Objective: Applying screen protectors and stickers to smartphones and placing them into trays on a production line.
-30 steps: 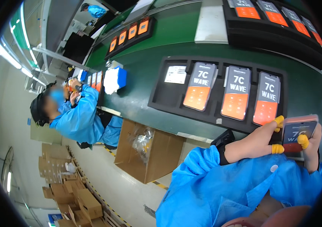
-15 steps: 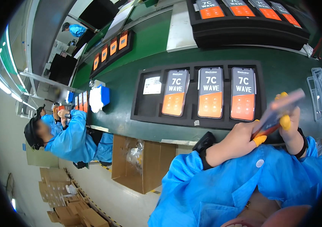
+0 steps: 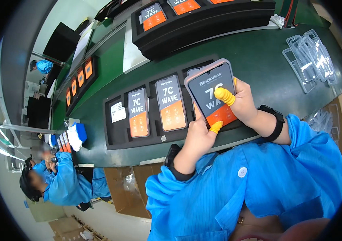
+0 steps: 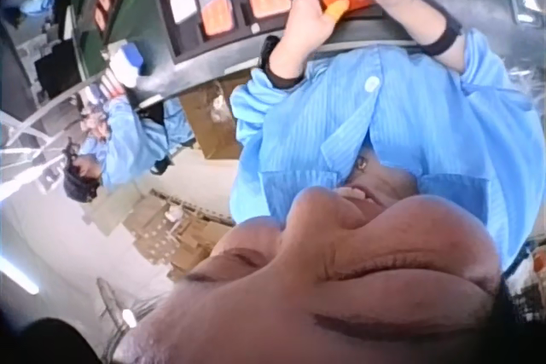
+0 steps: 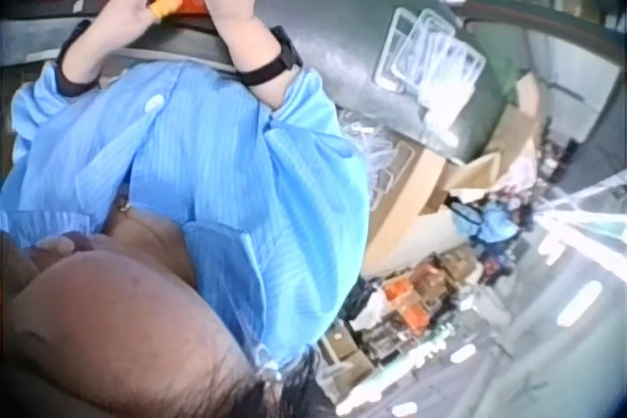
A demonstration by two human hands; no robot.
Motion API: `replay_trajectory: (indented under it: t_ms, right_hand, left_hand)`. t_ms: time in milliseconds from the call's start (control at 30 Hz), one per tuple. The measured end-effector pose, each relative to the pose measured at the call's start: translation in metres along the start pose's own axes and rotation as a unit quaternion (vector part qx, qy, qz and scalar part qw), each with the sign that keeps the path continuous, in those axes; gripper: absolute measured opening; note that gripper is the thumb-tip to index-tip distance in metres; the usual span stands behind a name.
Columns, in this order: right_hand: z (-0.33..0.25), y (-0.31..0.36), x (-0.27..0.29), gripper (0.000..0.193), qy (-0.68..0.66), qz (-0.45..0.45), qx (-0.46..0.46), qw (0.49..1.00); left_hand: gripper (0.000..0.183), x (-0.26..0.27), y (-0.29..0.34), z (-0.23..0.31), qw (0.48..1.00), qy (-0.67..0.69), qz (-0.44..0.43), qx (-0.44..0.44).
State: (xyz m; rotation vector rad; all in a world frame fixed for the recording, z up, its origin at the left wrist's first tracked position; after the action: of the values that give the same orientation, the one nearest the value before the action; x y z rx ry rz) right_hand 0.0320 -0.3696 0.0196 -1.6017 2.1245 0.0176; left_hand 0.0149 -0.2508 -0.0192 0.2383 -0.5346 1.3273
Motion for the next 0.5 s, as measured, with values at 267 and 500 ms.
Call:
replay_trajectory:
  t_ms: [267, 500]
  right_hand:
    - [0.013, -0.008, 0.016, 0.026, 0.014, 0.062, -0.079, 0.995]
    - [0.014, -0.015, 0.03, 0.025, 0.001, 0.081, -0.023, 0.996]
  left_hand:
    - [0.023, -0.012, -0.002, -0.002, 0.994, 0.026, -0.053, 0.09]
    - [0.031, -0.012, -0.005, 0.023, 0.986, -0.153, 0.065, -0.002]
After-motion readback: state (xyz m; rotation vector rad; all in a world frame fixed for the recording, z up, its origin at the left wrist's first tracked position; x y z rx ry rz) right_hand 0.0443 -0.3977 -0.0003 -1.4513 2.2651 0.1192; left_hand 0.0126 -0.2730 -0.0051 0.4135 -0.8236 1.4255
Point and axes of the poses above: each hand's wrist, its own y-axis away from the middle knuckle, its own x-axis out of the back of the hand, z = x × y, the point moved 8 cm from there along -y, towards the middle knuckle, and after that the axes turned 15 degrees about z, right-handed, at the moved point
